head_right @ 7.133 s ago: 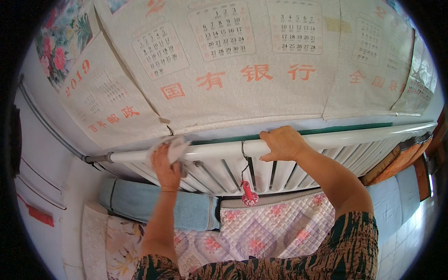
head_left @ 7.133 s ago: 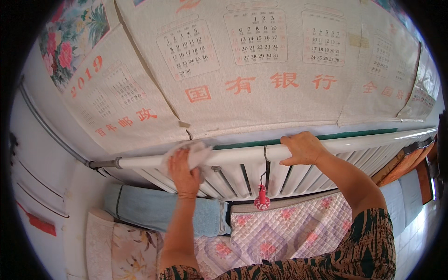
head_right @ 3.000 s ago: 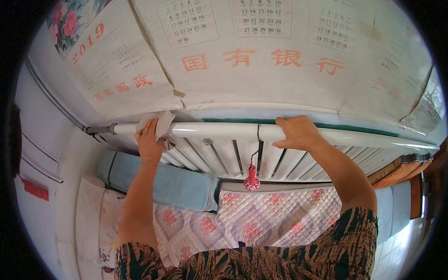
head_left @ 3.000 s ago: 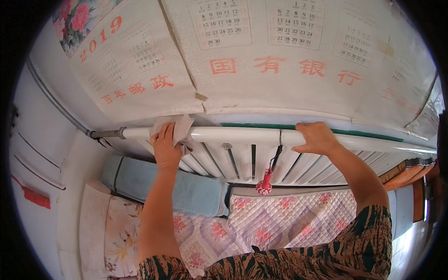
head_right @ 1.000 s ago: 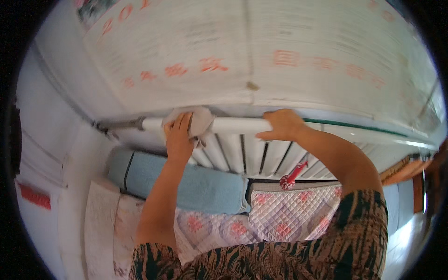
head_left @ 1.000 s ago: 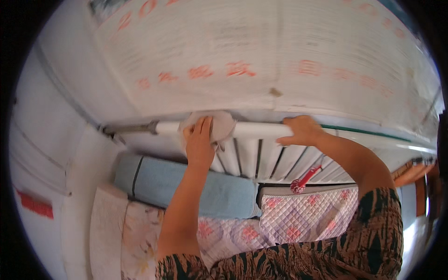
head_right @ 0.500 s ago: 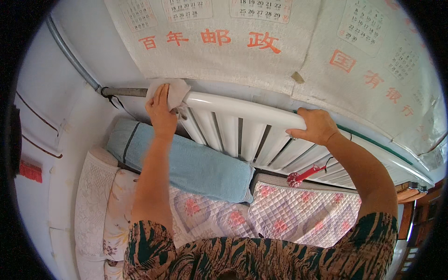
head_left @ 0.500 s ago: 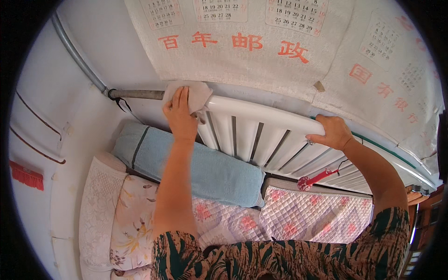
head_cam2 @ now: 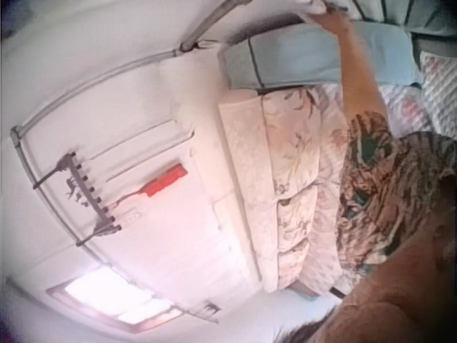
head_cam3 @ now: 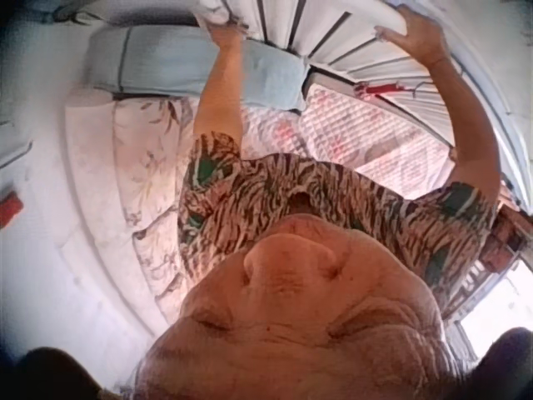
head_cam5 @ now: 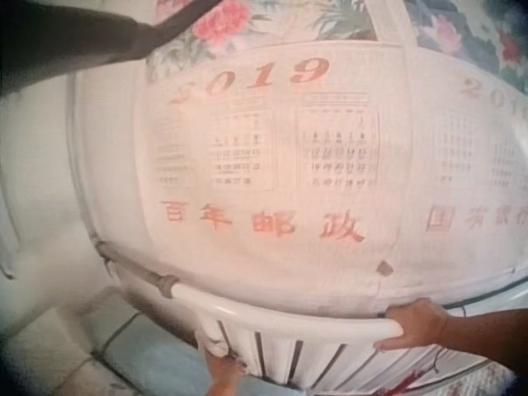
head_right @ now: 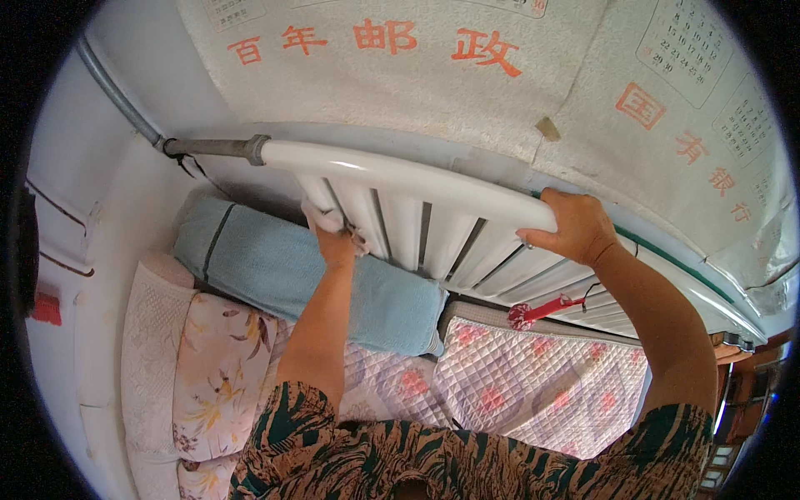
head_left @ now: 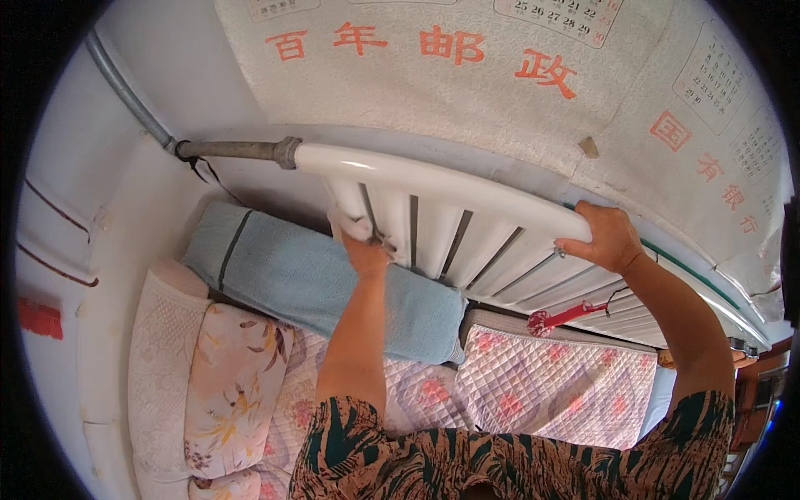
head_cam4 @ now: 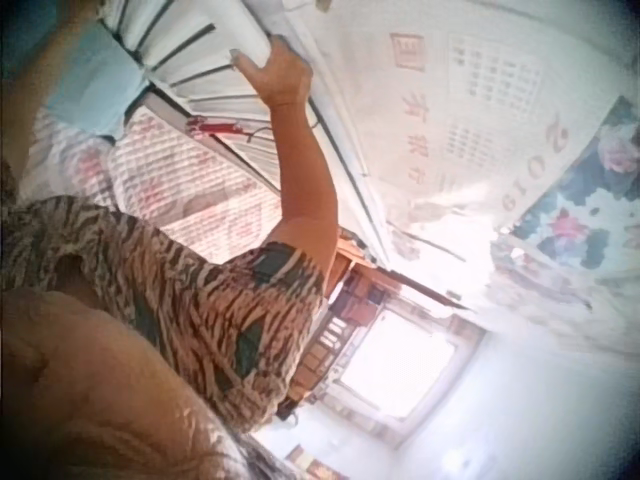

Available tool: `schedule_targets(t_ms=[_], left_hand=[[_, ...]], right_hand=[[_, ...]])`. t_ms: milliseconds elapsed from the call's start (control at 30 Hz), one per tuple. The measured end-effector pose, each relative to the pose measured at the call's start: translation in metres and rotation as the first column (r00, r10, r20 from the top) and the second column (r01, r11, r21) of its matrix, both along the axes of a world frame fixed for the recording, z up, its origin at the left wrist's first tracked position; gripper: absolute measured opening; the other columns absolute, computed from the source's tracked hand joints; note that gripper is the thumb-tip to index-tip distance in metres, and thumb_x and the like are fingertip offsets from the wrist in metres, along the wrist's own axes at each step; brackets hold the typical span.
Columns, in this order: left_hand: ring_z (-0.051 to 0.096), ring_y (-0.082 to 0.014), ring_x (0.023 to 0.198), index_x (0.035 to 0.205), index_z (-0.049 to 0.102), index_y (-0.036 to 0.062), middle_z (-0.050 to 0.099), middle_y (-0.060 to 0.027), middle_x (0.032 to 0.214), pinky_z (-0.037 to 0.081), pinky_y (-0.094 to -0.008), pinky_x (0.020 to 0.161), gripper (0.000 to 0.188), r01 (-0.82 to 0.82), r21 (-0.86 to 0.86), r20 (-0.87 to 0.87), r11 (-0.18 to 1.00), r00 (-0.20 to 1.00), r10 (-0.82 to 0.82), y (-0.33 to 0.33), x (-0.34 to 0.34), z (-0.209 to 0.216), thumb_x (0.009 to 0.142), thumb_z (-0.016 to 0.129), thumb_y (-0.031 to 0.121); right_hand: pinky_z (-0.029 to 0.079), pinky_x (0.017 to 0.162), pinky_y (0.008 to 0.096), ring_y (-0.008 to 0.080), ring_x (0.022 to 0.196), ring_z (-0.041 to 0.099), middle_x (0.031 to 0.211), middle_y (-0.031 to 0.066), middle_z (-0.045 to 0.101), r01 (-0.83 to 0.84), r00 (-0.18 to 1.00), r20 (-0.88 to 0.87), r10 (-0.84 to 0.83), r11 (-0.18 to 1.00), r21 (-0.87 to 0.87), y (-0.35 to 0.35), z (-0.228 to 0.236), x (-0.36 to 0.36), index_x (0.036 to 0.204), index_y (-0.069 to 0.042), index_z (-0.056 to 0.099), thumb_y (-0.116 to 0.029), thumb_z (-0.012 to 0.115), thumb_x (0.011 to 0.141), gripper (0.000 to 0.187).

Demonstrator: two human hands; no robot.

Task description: The person wipes a white radiator with a cloth, cleaning the various bars and the top rail.

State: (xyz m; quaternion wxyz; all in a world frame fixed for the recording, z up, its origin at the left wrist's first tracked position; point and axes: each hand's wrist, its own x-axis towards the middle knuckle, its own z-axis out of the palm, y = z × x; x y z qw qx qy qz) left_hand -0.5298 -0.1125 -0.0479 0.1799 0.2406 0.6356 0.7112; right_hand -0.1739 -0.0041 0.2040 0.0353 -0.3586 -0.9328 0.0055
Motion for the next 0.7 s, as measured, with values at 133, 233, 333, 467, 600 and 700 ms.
schedule_targets(t_ms=[133,233,333,467,600,700], left_hand=[[0.055,-0.0307,0.100,0.126,0.038,0.0009,0.049,-0.0159,0.117,0.052,-0.0456,0.079,0.049,0.119,-0.061,0.521,0.991,0.851,-0.069,0.019,-0.010,-0.001,0.087,0.057,0.024],[0.045,-0.0315,0.120,0.142,0.026,0.0054,0.033,-0.0192,0.139,0.045,-0.0488,0.091,0.092,-0.116,0.042,0.319,0.992,0.943,0.096,0.007,-0.057,-0.081,0.080,0.050,0.069],[0.040,-0.0313,0.127,0.150,0.016,0.0096,0.025,-0.0176,0.147,0.043,-0.0482,0.096,0.098,-0.130,0.117,0.607,0.985,0.794,0.033,0.028,-0.033,-0.104,0.079,0.049,0.068],[0.046,-0.0281,0.121,0.147,0.022,0.0106,0.035,-0.0125,0.140,0.047,-0.0432,0.092,0.077,0.022,0.023,0.519,0.999,0.854,-0.031,0.013,-0.012,-0.128,0.085,0.062,0.031],[0.060,-0.0243,0.101,0.135,0.035,0.0080,0.051,-0.0100,0.123,0.055,-0.0380,0.079,0.057,0.241,0.140,0.556,0.960,0.783,-0.278,0.008,0.053,-0.049,0.084,0.060,0.008],[0.062,-0.0236,0.100,0.131,0.038,0.0071,0.055,-0.0094,0.120,0.057,-0.0363,0.080,0.053,0.120,0.233,0.544,0.965,0.807,-0.231,0.001,0.068,0.000,0.083,0.060,0.000]], right_hand=[[0.052,0.067,0.0405,0.0323,0.070,0.067,0.075,0.0165,0.066,0.021,1.000,-0.003,-0.021,0.999,0.047,0.003,-0.005,0.016,0.089,-0.004,0.062,-0.058,0.068,0.075,0.056],[0.053,0.066,0.0402,0.0321,0.068,0.067,0.073,0.0161,0.066,-0.052,0.998,-0.028,0.054,0.997,0.060,-0.002,0.001,-0.006,0.087,-0.004,0.062,-0.058,0.069,0.074,0.055],[0.053,0.065,0.0396,0.0321,0.065,0.067,0.072,0.0154,0.066,-0.032,0.999,-0.019,0.032,0.998,0.048,-0.001,0.001,0.004,0.087,-0.004,0.062,-0.057,0.069,0.074,0.055],[0.053,0.068,0.0397,0.0324,0.068,0.067,0.072,0.0160,0.066,-0.038,0.999,-0.022,0.038,0.999,0.017,-0.004,0.006,-0.003,0.089,-0.003,0.063,-0.057,0.067,0.075,0.056],[0.053,0.070,0.0412,0.0338,0.070,0.067,0.074,0.0168,0.067,0.024,0.999,0.041,-0.025,1.000,0.012,0.000,0.002,0.013,0.091,-0.003,0.063,-0.060,0.064,0.076,0.059],[0.052,0.070,0.0422,0.0351,0.071,0.066,0.075,0.0176,0.067,0.003,0.999,0.037,-0.004,1.000,0.008,-0.003,0.009,0.004,0.092,-0.002,0.063,-0.062,0.062,0.076,0.061]])
